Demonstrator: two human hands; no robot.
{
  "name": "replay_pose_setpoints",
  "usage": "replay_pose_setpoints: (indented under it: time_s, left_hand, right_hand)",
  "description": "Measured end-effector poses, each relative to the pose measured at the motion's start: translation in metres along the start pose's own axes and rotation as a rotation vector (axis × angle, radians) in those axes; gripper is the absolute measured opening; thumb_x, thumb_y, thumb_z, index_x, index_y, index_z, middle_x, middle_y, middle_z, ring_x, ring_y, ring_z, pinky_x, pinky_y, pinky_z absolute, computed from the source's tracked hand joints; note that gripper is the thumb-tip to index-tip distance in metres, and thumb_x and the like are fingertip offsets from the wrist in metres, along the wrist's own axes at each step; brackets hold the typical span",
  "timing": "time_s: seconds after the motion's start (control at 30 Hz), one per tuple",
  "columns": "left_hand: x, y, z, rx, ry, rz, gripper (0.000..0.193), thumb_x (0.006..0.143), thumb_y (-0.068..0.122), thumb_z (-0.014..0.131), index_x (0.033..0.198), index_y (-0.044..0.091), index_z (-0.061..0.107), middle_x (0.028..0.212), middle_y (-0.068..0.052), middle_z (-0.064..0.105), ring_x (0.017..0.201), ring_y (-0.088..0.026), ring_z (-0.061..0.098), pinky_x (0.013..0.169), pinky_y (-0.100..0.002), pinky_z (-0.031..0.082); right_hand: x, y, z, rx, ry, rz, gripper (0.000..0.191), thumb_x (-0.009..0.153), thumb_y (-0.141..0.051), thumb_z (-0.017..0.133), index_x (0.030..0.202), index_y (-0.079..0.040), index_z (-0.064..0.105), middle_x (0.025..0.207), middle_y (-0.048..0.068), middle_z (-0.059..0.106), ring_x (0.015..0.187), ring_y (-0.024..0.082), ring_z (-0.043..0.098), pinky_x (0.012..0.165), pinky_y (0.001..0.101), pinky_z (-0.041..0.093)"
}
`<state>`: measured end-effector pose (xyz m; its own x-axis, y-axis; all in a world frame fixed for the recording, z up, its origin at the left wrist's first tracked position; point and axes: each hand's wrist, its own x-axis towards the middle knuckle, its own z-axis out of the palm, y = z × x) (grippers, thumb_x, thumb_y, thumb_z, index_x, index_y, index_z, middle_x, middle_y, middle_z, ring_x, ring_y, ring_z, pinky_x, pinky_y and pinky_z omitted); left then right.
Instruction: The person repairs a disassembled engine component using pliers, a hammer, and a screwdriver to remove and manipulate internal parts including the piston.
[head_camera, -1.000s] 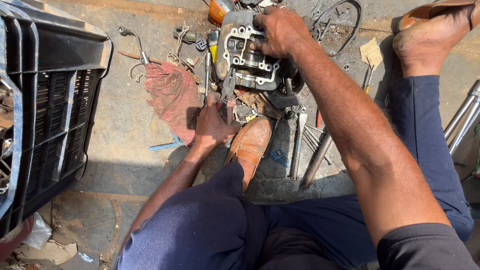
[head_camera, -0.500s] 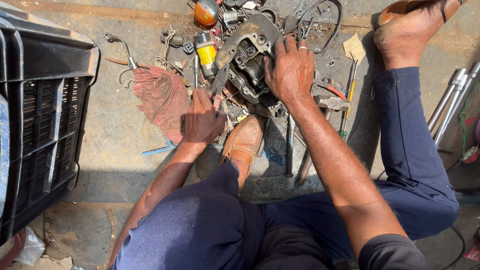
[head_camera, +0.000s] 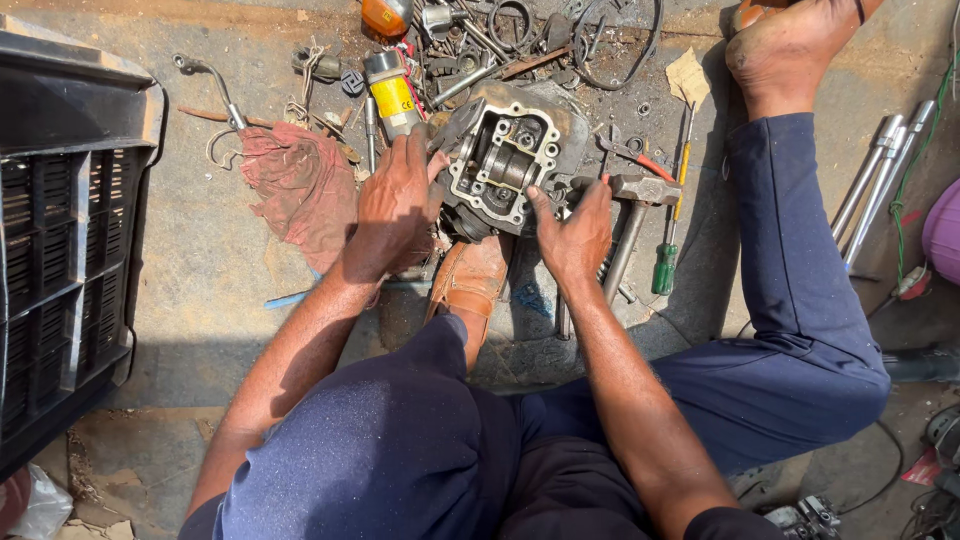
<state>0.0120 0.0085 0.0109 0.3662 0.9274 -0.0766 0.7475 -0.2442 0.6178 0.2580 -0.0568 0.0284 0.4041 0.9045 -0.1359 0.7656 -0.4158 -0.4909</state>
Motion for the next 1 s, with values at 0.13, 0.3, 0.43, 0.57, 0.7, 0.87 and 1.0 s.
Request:
replay_pose_setpoints:
  time_s: [0.13,0.3,0.43,0.57,0.7,0.87,1.0]
  left_hand:
    - [0.004,0.001,-0.001,0.027,0.038,-0.017,0.052,0.106,0.016,0.069,0.144,-0.008,0.044,0.121,-0.024,0.057,0.107,-0.043,0.063,0.084,-0.051,0.055]
    - [0.009,0.004,-0.003,0.228,-0.004,-0.027,0.057,0.105,0.024,0.061,0.146,-0.009,0.042,0.116,-0.023,0.053,0.105,-0.041,0.056,0.083,-0.056,0.049]
    - [0.017,0.006,-0.008,0.371,-0.027,0.029,0.060,0.110,0.036,0.054,0.151,-0.007,0.042,0.111,-0.021,0.051,0.103,-0.039,0.054,0.086,-0.066,0.046]
    - [0.030,0.006,-0.011,0.499,-0.017,0.132,0.060,0.110,0.039,0.052,0.152,-0.002,0.042,0.112,-0.019,0.052,0.103,-0.037,0.055,0.090,-0.073,0.044]
    - [0.038,0.001,-0.016,0.635,-0.074,0.188,0.063,0.099,0.027,0.058,0.155,0.004,0.041,0.110,-0.017,0.052,0.101,-0.034,0.056,0.087,-0.070,0.047]
    - [0.034,0.001,-0.012,0.600,-0.110,0.224,0.068,0.096,0.013,0.061,0.160,0.002,0.039,0.111,-0.020,0.051,0.098,-0.034,0.057,0.063,-0.046,0.054]
    - [0.029,0.000,-0.009,0.571,-0.069,0.181,0.073,0.095,0.009,0.060,0.164,0.014,0.037,0.106,-0.018,0.049,0.092,-0.033,0.054,0.069,-0.044,0.052]
  right_hand:
    - [0.034,0.001,-0.015,0.000,0.091,-0.333,0.063,0.096,-0.038,0.083,0.133,0.002,0.052,0.129,0.021,0.052,0.124,0.036,0.055,0.106,0.0497,0.048]
    - [0.102,-0.016,-0.009,-0.138,-0.096,-0.556,0.056,0.089,-0.030,0.082,0.130,0.001,0.060,0.122,0.022,0.060,0.111,0.036,0.059,0.091,0.0503,0.049]
    - [0.110,-0.016,-0.002,-0.199,-0.239,-0.399,0.035,0.094,-0.028,0.078,0.116,-0.002,0.068,0.102,0.018,0.067,0.094,0.032,0.064,0.083,0.0502,0.052]
    - [0.097,-0.006,-0.005,-0.143,-0.077,-0.459,0.034,0.091,-0.026,0.079,0.112,-0.001,0.071,0.101,0.018,0.069,0.097,0.035,0.064,0.083,0.0501,0.052]
    - [0.092,-0.006,-0.003,-0.081,-0.049,-0.392,0.035,0.089,-0.027,0.081,0.111,-0.002,0.072,0.101,0.017,0.070,0.096,0.035,0.065,0.082,0.0505,0.052]
    - [0.095,-0.008,-0.002,-0.014,-0.083,-0.327,0.037,0.088,-0.029,0.083,0.112,-0.003,0.072,0.101,0.016,0.071,0.096,0.033,0.066,0.082,0.0500,0.052]
    - [0.093,-0.008,-0.002,-0.011,-0.082,-0.320,0.037,0.089,-0.030,0.083,0.114,-0.004,0.072,0.104,0.016,0.070,0.098,0.034,0.065,0.084,0.0505,0.053]
